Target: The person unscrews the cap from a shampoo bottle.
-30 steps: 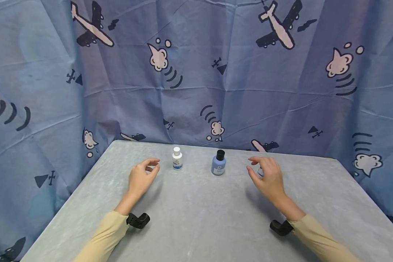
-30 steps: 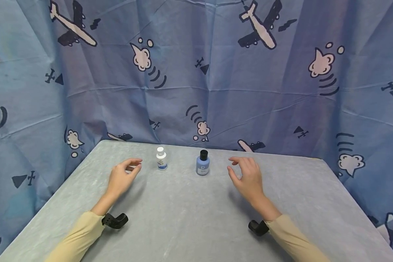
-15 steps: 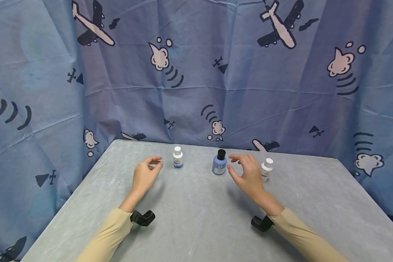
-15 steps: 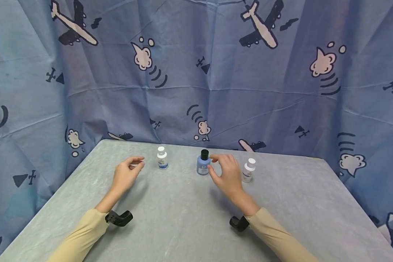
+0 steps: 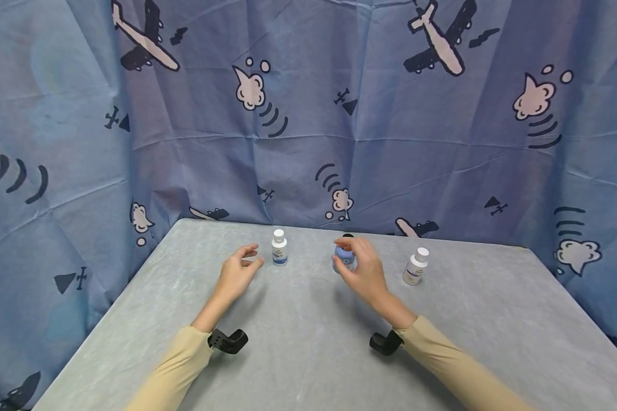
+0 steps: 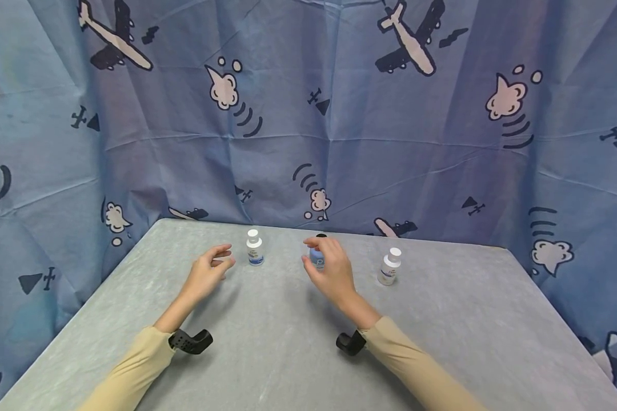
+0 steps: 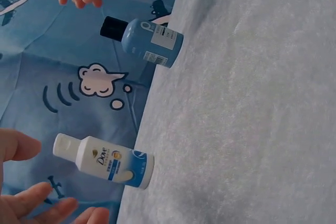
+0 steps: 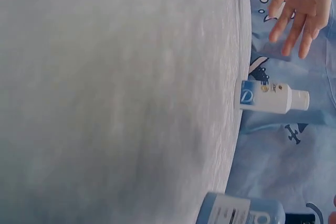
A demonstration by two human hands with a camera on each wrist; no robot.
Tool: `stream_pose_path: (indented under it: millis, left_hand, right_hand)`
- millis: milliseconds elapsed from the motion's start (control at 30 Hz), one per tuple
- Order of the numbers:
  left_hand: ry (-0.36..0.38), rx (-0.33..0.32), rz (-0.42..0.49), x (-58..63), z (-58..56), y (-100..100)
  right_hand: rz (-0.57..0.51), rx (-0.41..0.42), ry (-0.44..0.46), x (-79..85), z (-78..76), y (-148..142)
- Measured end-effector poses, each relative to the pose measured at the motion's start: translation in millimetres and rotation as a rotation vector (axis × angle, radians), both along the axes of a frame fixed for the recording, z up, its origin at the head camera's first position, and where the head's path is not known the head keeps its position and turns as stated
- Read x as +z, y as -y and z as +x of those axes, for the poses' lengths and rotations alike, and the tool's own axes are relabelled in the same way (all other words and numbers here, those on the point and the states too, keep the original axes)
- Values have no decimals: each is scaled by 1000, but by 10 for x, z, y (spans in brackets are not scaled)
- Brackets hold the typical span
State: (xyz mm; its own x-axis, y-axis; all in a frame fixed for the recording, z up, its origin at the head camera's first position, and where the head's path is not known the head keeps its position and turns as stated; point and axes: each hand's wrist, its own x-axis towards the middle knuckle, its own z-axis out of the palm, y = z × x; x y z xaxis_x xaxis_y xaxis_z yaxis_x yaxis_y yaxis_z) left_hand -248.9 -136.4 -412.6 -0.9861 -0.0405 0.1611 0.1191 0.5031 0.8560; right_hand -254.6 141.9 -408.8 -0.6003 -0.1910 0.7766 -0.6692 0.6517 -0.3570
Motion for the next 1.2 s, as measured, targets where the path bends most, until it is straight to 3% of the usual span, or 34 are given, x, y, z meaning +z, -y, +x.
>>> stream_pose_path:
  millis: [200, 600, 900, 1200]
  left_hand:
    - [1, -84, 33, -54, -44, -8]
    - [-18, -63, 81, -131, -190, -34]
    - [-7, -68, 93, -219, -319, -82]
    - [-25, -78, 98, -219, -442, -152]
  right_hand:
    - [-39, 60, 57, -57, -41, 167]
    - [-54, 127, 226, -26, -176, 405]
    - [-64, 143, 295, -13, -303, 531]
    - [-85, 150, 351, -8, -413, 618]
